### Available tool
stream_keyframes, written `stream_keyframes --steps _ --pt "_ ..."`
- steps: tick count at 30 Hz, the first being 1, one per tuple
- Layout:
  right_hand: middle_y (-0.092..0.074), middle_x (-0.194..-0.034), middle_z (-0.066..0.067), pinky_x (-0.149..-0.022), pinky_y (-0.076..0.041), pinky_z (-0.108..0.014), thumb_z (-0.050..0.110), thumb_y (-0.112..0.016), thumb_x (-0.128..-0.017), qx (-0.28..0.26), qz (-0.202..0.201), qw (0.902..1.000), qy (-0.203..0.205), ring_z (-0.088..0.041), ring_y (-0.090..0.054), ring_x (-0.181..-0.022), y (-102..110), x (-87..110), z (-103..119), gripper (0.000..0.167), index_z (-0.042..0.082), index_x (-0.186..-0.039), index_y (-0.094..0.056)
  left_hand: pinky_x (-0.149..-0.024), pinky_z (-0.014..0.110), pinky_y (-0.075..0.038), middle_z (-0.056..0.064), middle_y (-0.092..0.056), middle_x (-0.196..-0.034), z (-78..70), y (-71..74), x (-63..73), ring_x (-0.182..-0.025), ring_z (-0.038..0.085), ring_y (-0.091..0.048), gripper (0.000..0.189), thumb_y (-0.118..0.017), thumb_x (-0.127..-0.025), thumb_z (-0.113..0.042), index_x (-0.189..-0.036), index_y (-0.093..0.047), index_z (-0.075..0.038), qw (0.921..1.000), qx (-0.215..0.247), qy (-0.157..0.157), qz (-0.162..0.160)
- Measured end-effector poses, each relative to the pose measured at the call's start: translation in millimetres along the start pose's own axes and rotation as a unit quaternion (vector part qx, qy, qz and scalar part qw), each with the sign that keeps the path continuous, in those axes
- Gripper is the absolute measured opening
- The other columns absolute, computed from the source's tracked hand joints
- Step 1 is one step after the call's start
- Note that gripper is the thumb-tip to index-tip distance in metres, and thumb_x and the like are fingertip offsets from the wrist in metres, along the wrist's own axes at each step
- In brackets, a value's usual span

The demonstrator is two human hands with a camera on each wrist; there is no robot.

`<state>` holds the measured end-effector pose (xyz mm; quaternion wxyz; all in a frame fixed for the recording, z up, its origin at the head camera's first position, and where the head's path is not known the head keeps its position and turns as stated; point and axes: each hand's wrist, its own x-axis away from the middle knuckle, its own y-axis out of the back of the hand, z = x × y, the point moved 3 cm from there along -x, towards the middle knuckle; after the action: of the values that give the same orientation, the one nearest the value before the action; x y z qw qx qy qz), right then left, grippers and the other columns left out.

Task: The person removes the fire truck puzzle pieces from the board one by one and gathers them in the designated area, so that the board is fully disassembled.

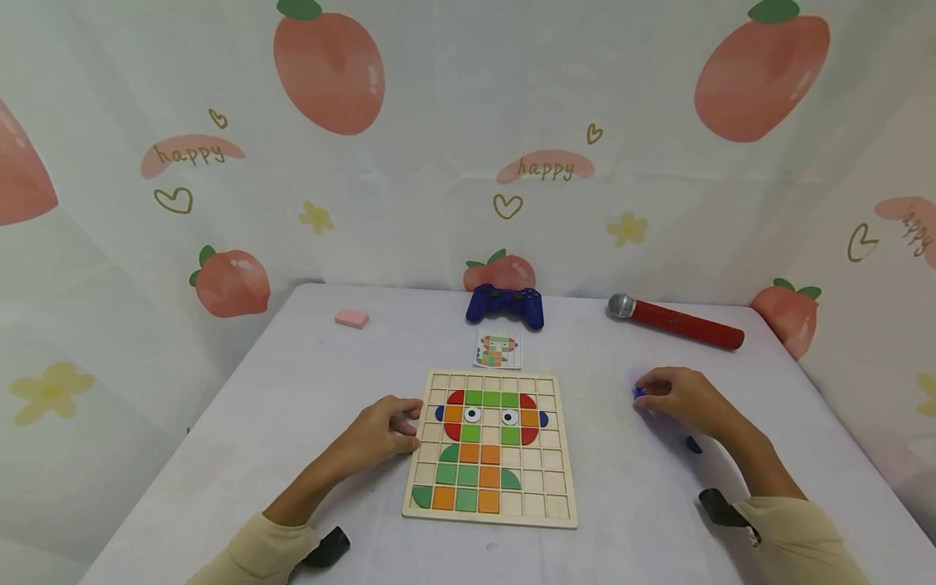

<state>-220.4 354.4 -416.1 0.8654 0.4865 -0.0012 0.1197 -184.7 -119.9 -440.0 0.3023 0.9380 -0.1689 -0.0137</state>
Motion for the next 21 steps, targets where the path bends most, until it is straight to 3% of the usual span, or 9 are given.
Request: stream_keyframes --steps 7,21 --pt "-0.071 -0.099 0.000 -0.072 -0.053 -0.024 0.026 -0.080 -0.094 -0.011 -0.017 0.9991 0.039 -0.019 -0.060 -0.092 -16 1.3 31 0.031 0.003 -0.115 -0.077 -0.082 0.027 -0.054 0.009 -0.063 -0.116 0.4 0.1 0.0 -0.099 0.016 -0.065 0.059 -0.077 -0.089 -0.002 -0.144 -0.059 0.007 1.0000 0.002 -0.003 -0.001" --pt "-0.066 -0.091 0.007 -0.073 -0.051 -0.025 0.024 -0.083 -0.092 -0.031 0.018 0.9932 0.111 -0.014 -0.058 -0.088 -50 1.6 99 0.027 0.009 -0.114 -0.079 -0.083 0.028 -0.054 0.008 -0.063 -0.116 0.5 -0.3 0.0 -0.098 0.016 -0.064 0.059 -0.078 -0.089 -0.003 -0.144 -0.060 0.006 1.0000 -0.002 0.001 -0.002"
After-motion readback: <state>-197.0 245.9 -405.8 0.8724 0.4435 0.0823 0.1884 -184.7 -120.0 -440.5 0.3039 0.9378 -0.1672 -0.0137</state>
